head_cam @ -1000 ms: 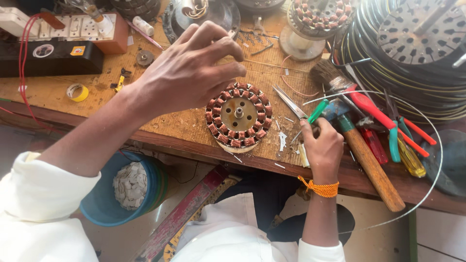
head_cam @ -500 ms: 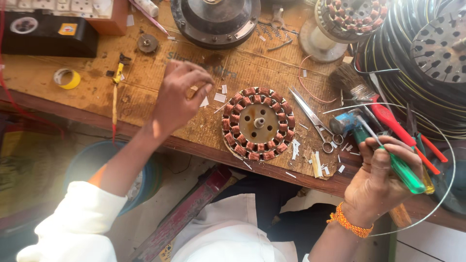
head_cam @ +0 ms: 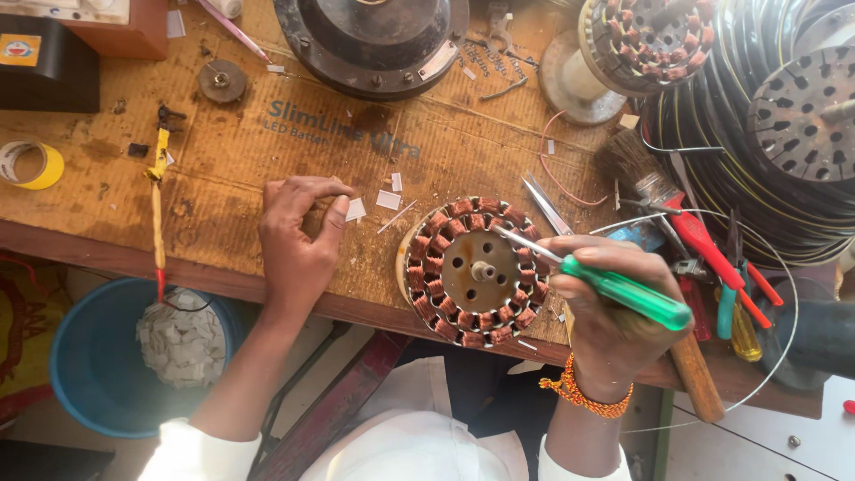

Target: The person uses a green-handled screwdriver to press white insulating material into the slots of a motor stator. They rotate the stator to access different slots and continue inserting the material throughout the clip.

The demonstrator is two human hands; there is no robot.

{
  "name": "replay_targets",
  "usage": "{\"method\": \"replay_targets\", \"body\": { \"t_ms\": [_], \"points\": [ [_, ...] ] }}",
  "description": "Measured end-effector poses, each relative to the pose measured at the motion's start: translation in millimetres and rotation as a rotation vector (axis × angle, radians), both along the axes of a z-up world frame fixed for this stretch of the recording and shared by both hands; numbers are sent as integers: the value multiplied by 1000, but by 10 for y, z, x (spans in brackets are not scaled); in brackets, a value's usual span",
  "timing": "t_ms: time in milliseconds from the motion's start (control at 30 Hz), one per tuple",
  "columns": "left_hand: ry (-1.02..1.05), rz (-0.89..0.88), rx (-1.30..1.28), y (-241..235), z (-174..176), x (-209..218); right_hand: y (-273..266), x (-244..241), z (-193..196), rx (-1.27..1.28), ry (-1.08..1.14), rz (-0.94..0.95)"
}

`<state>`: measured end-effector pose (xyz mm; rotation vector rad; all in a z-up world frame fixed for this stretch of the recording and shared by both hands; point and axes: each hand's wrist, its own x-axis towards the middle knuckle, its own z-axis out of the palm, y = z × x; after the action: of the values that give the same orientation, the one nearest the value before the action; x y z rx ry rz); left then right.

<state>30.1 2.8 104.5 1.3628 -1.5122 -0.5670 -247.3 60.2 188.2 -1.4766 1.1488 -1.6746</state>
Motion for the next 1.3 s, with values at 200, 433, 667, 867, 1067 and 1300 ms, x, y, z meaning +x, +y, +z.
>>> {"method": "replay_targets", "body": {
  "t_ms": [200, 433, 667, 867, 1067, 1300],
  "points": [
    [-13, -10, 16, -41, 20, 17, -88, 189, 123, 24, 359, -4],
    [4, -18, 33, -46, -4, 20, -129, 364, 269, 49, 524, -44],
    [-2, -16, 1, -47, -18, 44, -304, 457, 636, 83, 798, 48],
    [8, -17, 22, -39, -16, 46, -527, 452, 793, 133, 845, 247],
    [-48, -33, 7, -46, -28, 22, -497, 409, 785, 124, 859, 257],
    [-60, -30, 2, -44, -57, 9, -244, 117, 577, 151, 367, 146]
  ]
}}
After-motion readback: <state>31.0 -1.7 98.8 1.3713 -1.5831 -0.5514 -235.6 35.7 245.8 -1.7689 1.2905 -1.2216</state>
